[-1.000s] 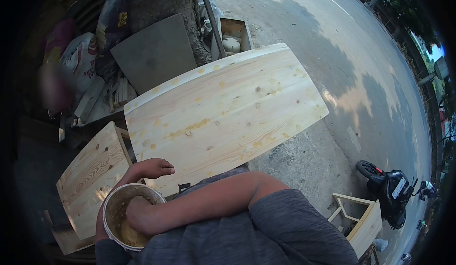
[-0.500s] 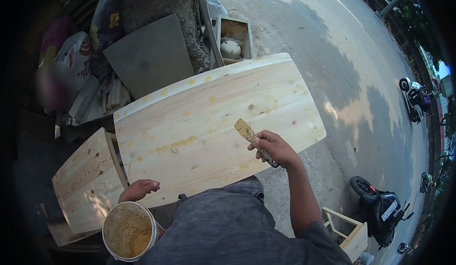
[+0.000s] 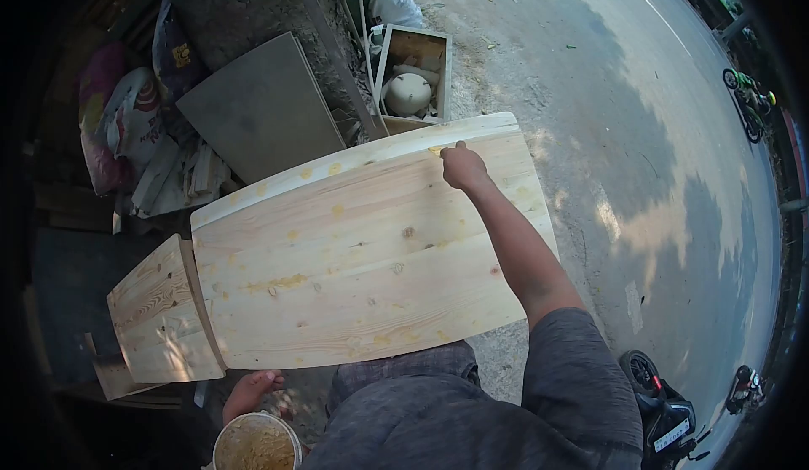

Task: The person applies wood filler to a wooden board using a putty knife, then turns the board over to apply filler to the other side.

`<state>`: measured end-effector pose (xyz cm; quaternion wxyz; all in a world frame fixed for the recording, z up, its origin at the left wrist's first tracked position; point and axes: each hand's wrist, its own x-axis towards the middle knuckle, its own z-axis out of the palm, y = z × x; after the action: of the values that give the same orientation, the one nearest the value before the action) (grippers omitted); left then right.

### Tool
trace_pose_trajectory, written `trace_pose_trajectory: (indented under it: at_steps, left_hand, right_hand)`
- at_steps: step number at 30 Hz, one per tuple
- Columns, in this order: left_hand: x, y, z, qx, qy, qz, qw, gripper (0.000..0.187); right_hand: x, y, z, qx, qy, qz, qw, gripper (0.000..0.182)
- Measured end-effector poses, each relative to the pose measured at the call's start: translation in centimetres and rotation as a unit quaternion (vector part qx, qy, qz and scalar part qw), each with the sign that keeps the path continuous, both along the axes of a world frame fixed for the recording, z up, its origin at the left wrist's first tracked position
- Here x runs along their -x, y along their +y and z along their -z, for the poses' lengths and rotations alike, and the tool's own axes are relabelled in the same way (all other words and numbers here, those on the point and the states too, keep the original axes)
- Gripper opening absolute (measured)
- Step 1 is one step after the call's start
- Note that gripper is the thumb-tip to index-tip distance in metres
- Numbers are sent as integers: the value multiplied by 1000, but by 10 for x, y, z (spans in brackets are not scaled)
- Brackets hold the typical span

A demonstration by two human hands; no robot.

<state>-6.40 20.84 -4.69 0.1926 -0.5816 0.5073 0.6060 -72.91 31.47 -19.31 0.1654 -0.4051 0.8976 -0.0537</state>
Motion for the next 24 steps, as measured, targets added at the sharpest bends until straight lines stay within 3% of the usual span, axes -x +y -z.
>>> trace_pose_trajectory:
  at_steps: [6,10,13,15,20,23,24]
  left_hand:
    - [-24,46,-22,5,-30,-69,997,56]
    - [-24,50,-31,13,-60,-100,993,56]
    - [-21,50,-32,9,-62,-100,993,55]
    - [-16,42,-30,17,-50,-94,994,53]
    - [-25,31,-26,51,-41,-80,995,50]
    - [-23,28,-27,53,-52,-73,995,49]
    - [-21,27,-34,59,-58,-76,994,49]
  right_hand:
    - [24,-50,40,-23,4,-19,1000,32]
    - [45,-55,26,-96,15,-98,990,25]
    - [43,-62,24,-16,24,-101,994,26]
    - [42,-53,61,-28,0,-106,994,32]
    - [50,-75,11,-121,6,-168,978,30]
    - [61,-60,52,-100,3,-205,974,27]
    - [60,-64,26,-137,21,-202,970,22]
